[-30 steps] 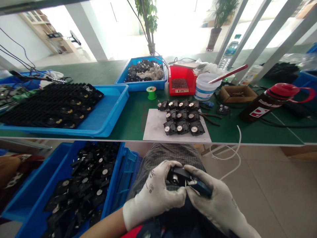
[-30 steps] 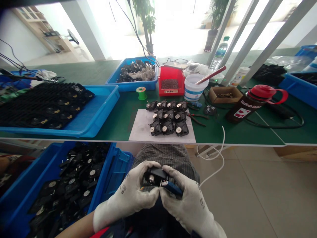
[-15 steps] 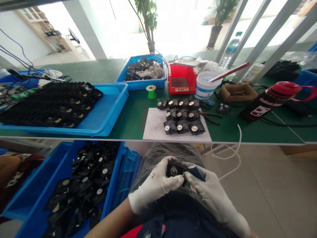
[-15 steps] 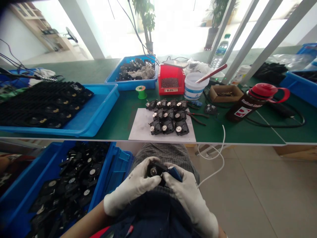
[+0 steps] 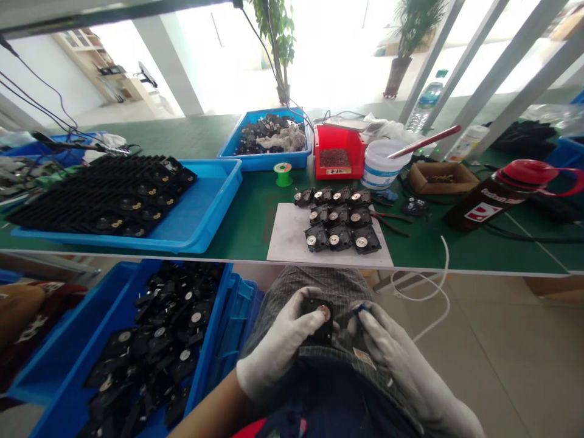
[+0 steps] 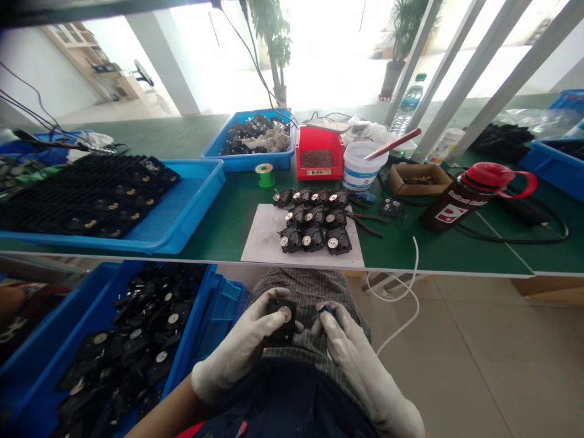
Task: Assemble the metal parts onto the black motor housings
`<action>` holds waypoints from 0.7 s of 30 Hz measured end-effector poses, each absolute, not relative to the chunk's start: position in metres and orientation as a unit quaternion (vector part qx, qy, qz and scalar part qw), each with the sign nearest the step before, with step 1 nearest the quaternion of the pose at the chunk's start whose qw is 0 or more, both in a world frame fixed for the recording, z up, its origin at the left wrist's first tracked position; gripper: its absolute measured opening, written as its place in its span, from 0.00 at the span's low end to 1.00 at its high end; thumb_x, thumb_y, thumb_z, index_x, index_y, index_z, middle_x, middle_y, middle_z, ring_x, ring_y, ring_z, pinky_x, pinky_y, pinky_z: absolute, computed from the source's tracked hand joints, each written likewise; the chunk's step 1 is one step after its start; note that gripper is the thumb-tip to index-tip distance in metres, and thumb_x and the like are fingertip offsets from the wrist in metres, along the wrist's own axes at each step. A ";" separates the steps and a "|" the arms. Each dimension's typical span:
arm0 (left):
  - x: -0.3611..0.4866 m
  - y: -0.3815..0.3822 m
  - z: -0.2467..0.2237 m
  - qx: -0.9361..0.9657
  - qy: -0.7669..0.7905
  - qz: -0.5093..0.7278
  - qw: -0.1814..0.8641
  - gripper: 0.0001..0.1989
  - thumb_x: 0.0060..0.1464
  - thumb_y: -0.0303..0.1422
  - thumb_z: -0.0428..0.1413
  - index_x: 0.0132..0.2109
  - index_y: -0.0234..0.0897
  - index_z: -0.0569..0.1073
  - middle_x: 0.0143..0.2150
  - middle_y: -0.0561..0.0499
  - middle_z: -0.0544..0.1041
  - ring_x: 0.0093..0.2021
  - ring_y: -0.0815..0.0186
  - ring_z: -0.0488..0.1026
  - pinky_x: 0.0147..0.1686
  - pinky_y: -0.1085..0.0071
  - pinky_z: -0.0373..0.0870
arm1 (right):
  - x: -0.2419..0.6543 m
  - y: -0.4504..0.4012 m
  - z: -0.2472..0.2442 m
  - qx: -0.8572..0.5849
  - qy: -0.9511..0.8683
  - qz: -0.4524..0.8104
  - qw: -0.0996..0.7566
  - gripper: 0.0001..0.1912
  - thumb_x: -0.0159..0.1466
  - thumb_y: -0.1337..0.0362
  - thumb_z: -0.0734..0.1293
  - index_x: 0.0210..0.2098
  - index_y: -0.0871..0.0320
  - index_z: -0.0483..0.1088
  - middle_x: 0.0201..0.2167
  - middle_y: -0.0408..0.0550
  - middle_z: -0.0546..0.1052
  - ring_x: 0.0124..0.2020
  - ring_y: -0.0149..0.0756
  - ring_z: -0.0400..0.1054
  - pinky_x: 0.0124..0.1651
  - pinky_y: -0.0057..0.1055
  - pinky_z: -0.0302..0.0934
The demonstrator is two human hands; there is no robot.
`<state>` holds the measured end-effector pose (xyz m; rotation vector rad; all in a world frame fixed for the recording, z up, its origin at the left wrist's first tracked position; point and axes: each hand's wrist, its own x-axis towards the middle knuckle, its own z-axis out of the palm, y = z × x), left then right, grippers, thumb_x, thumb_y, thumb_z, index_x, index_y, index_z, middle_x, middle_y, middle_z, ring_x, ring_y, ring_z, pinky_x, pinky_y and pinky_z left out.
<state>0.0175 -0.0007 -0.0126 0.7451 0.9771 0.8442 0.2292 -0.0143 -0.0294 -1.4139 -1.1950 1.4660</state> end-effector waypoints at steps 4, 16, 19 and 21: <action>0.013 -0.003 -0.008 0.454 0.471 0.332 0.679 0.26 0.56 0.36 0.65 0.61 0.41 0.71 0.56 0.48 0.77 0.57 0.57 0.73 0.57 0.65 0.69 | 0.230 -0.016 -0.023 -0.555 -0.462 0.587 0.366 0.22 0.68 0.42 0.67 0.40 0.54 0.76 0.37 0.50 0.81 0.40 0.43 0.75 0.42 0.35 0.72; 0.016 -0.005 -0.009 0.500 0.478 0.331 0.642 0.25 0.53 0.33 0.62 0.59 0.36 0.75 0.53 0.46 0.81 0.54 0.55 0.76 0.54 0.65 0.71 | 0.212 -0.019 0.000 -0.568 -0.523 0.531 0.349 0.13 0.65 0.52 0.68 0.36 0.56 0.74 0.26 0.41 0.74 0.26 0.32 0.65 0.30 0.26 0.62; 0.016 -0.006 -0.007 0.510 0.489 0.322 0.630 0.26 0.53 0.32 0.62 0.60 0.35 0.75 0.53 0.46 0.81 0.54 0.56 0.75 0.54 0.65 0.71 | 0.210 -0.017 0.000 -0.575 -0.557 0.487 0.349 0.12 0.66 0.53 0.67 0.36 0.55 0.75 0.29 0.43 0.78 0.31 0.35 0.71 0.36 0.28 0.66; 0.016 -0.006 -0.006 0.509 0.495 0.319 0.628 0.26 0.54 0.32 0.61 0.60 0.35 0.74 0.53 0.46 0.81 0.53 0.56 0.75 0.53 0.65 0.71 | 0.210 -0.016 -0.001 -0.575 -0.561 0.487 0.343 0.12 0.66 0.54 0.66 0.37 0.55 0.75 0.29 0.44 0.78 0.31 0.36 0.72 0.36 0.28 0.66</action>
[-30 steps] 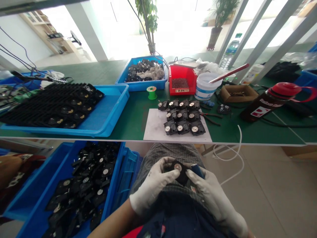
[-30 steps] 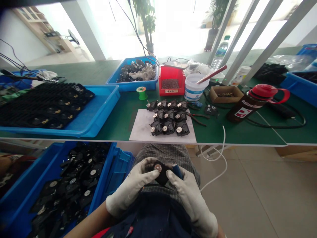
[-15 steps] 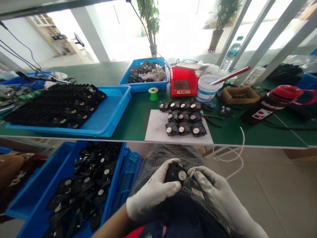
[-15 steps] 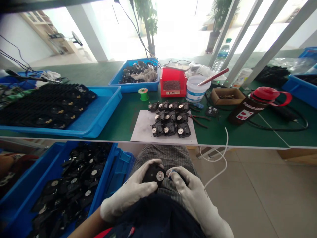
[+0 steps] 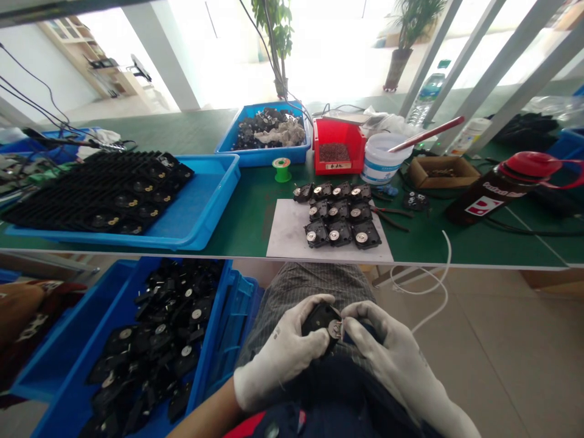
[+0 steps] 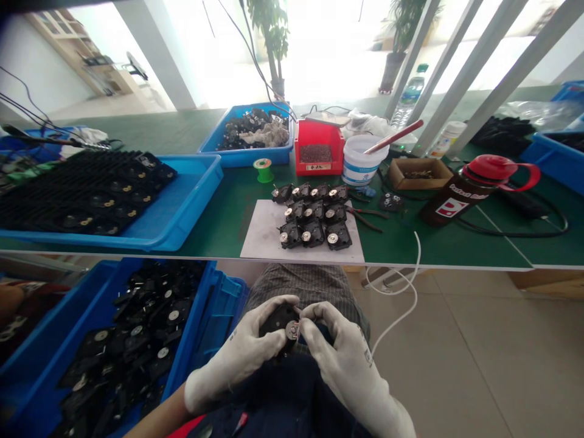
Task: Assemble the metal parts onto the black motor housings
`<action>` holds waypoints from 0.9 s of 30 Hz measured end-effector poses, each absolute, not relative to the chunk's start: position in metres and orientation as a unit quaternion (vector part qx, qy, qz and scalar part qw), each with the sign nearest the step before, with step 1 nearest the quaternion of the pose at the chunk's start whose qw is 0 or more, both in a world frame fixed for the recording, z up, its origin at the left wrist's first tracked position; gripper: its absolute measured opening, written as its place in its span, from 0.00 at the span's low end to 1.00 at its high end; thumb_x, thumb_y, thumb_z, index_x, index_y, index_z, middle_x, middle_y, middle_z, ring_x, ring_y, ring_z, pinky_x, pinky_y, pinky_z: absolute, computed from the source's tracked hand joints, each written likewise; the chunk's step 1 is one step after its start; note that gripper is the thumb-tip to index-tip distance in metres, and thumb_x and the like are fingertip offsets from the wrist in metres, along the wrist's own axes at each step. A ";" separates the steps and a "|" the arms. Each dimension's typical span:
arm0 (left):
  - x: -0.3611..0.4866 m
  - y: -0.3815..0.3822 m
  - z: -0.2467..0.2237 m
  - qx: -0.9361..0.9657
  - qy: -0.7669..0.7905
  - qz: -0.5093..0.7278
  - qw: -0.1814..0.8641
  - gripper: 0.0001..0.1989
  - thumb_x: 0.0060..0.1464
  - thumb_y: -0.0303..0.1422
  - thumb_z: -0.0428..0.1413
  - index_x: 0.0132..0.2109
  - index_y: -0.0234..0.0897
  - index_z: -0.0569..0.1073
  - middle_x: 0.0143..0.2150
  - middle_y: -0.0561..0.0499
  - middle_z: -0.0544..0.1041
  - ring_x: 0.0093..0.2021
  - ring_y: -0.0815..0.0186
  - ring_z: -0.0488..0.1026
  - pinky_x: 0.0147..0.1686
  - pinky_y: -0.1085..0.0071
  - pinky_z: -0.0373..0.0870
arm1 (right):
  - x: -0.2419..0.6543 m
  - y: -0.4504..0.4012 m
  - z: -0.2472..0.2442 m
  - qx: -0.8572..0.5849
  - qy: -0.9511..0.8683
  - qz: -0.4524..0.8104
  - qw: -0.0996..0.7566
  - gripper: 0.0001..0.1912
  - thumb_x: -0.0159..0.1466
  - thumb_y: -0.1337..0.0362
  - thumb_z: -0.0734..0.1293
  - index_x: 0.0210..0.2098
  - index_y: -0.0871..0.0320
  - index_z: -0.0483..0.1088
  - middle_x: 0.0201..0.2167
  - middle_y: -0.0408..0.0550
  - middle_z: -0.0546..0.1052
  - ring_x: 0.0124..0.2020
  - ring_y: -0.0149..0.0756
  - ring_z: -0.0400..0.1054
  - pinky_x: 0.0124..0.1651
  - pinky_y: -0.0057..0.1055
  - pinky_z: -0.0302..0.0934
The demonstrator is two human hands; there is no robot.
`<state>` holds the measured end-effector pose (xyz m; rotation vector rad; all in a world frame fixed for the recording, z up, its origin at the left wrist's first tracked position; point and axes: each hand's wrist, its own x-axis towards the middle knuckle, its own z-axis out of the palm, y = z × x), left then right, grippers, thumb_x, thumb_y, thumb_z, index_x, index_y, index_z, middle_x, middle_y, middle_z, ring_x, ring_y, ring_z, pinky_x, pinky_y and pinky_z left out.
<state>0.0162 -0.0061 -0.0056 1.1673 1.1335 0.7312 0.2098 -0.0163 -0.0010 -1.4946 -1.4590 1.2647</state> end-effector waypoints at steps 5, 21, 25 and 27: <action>0.017 -0.005 -0.004 0.500 0.495 0.315 0.637 0.26 0.53 0.34 0.61 0.60 0.34 0.74 0.53 0.45 0.81 0.52 0.55 0.75 0.53 0.64 0.71 | 0.211 -0.018 -0.002 -0.570 -0.567 0.491 0.336 0.12 0.68 0.54 0.65 0.37 0.55 0.75 0.30 0.44 0.78 0.31 0.36 0.72 0.36 0.28 0.66; 0.017 -0.007 0.000 0.500 0.515 0.298 0.630 0.27 0.54 0.34 0.61 0.60 0.34 0.74 0.51 0.45 0.81 0.50 0.57 0.76 0.48 0.68 0.72 | 0.211 -0.017 -0.009 -0.575 -0.575 0.500 0.299 0.13 0.69 0.52 0.64 0.40 0.53 0.73 0.33 0.44 0.78 0.35 0.37 0.72 0.40 0.30 0.66; 0.016 -0.007 0.001 0.488 0.515 0.303 0.636 0.28 0.54 0.35 0.61 0.61 0.35 0.74 0.50 0.46 0.81 0.46 0.59 0.77 0.44 0.69 0.73 | 0.209 -0.015 -0.008 -0.578 -0.510 0.537 0.343 0.15 0.66 0.49 0.66 0.37 0.55 0.73 0.29 0.43 0.76 0.29 0.35 0.67 0.32 0.29 0.64; 0.015 -0.007 0.001 0.489 0.512 0.310 0.634 0.29 0.53 0.36 0.62 0.62 0.35 0.73 0.50 0.46 0.81 0.46 0.58 0.77 0.44 0.69 0.73 | 0.209 -0.015 -0.007 -0.579 -0.484 0.553 0.352 0.15 0.65 0.49 0.68 0.36 0.55 0.73 0.26 0.42 0.73 0.25 0.33 0.64 0.28 0.27 0.60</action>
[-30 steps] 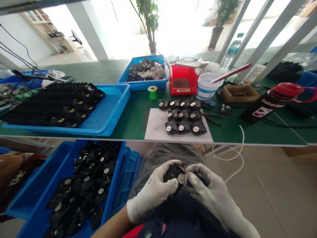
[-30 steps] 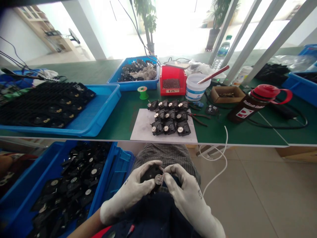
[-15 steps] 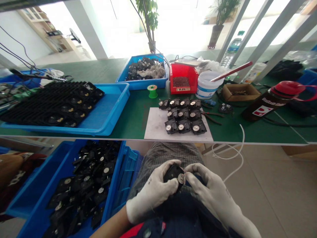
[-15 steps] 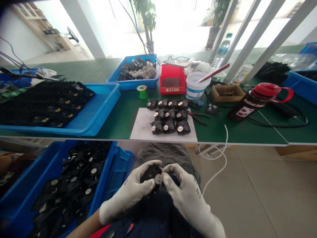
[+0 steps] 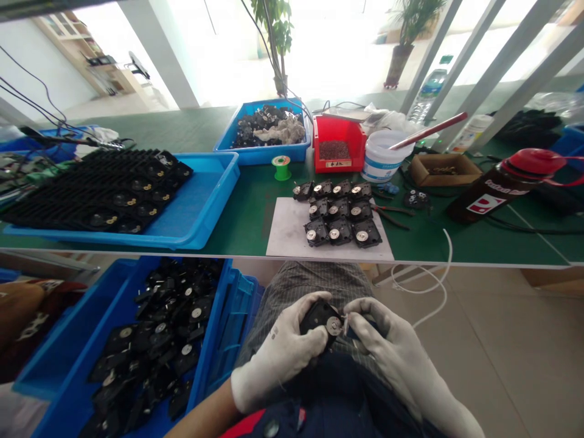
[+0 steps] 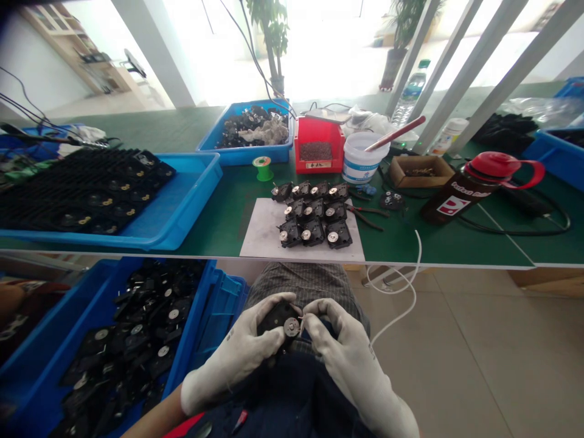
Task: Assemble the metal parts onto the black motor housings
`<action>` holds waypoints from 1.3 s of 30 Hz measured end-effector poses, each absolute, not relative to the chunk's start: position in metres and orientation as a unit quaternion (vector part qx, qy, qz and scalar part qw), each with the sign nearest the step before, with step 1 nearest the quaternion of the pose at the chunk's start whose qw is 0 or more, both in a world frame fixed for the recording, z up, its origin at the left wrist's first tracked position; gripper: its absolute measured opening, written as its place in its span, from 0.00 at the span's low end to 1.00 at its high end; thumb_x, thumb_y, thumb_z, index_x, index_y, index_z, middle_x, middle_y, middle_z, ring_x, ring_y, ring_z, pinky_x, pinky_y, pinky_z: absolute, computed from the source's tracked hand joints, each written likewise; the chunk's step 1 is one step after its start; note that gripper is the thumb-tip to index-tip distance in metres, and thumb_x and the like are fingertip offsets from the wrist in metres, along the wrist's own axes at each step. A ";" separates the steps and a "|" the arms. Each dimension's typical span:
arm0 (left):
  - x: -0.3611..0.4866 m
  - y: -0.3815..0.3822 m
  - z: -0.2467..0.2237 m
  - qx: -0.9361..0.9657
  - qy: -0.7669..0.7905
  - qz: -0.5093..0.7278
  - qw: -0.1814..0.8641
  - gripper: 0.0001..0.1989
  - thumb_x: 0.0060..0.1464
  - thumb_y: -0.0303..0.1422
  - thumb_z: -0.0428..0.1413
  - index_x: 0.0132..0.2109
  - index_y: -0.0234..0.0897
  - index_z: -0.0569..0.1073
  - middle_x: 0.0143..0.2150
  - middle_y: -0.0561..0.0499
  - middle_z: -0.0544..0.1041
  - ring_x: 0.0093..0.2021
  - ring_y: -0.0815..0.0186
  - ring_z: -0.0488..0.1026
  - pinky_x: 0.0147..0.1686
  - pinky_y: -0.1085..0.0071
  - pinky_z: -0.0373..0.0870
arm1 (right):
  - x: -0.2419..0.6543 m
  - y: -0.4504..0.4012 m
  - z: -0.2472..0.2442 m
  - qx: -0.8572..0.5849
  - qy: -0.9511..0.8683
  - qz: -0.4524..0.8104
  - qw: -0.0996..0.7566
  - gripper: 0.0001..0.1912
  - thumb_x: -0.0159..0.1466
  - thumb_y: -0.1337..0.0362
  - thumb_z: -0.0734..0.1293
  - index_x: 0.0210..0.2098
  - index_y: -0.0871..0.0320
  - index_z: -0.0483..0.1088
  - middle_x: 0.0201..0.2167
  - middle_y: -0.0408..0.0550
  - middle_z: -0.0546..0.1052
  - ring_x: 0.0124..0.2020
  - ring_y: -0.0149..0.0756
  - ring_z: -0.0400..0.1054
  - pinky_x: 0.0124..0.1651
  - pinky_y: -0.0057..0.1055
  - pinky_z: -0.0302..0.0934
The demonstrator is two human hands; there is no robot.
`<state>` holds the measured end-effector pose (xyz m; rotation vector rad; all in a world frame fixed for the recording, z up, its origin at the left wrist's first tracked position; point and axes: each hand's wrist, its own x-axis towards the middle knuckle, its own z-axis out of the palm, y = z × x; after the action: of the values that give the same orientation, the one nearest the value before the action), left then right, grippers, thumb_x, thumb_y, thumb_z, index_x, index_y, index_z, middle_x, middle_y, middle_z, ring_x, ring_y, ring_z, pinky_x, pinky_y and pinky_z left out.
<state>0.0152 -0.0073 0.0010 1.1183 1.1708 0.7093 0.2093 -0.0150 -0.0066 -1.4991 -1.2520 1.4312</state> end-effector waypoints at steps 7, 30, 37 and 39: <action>0.015 -0.008 0.000 0.501 0.513 0.310 0.624 0.27 0.52 0.35 0.61 0.60 0.35 0.74 0.49 0.46 0.81 0.47 0.56 0.77 0.47 0.67 0.73 | 0.208 -0.016 -0.001 -0.564 -0.518 0.545 0.341 0.14 0.64 0.51 0.68 0.35 0.55 0.74 0.29 0.44 0.77 0.30 0.35 0.69 0.34 0.28 0.64; 0.012 -0.010 0.006 0.544 0.455 0.332 0.622 0.29 0.50 0.29 0.63 0.61 0.41 0.75 0.56 0.48 0.81 0.57 0.54 0.76 0.60 0.65 0.69 | 0.203 -0.015 -0.002 -0.568 -0.435 0.615 0.331 0.26 0.54 0.54 0.75 0.51 0.54 0.73 0.47 0.49 0.82 0.52 0.50 0.75 0.56 0.41 0.68; 0.017 -0.019 0.006 0.564 0.452 0.356 0.592 0.24 0.57 0.33 0.66 0.60 0.44 0.76 0.57 0.49 0.80 0.57 0.55 0.77 0.60 0.65 0.70 | 0.193 -0.021 0.002 -0.522 -0.363 0.669 0.385 0.25 0.54 0.55 0.78 0.49 0.54 0.76 0.47 0.49 0.83 0.53 0.52 0.75 0.59 0.45 0.66; 0.020 -0.018 0.005 0.561 0.471 0.362 0.577 0.22 0.57 0.34 0.65 0.58 0.41 0.75 0.55 0.47 0.81 0.55 0.55 0.78 0.59 0.64 0.71 | 0.191 -0.021 -0.002 -0.517 -0.350 0.677 0.390 0.25 0.54 0.53 0.79 0.48 0.54 0.76 0.45 0.49 0.83 0.52 0.51 0.75 0.57 0.44 0.67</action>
<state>0.0195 -0.0183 0.0051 1.3140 1.1025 0.8463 0.1915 -0.0212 -0.0022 -1.3140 -0.8885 1.7207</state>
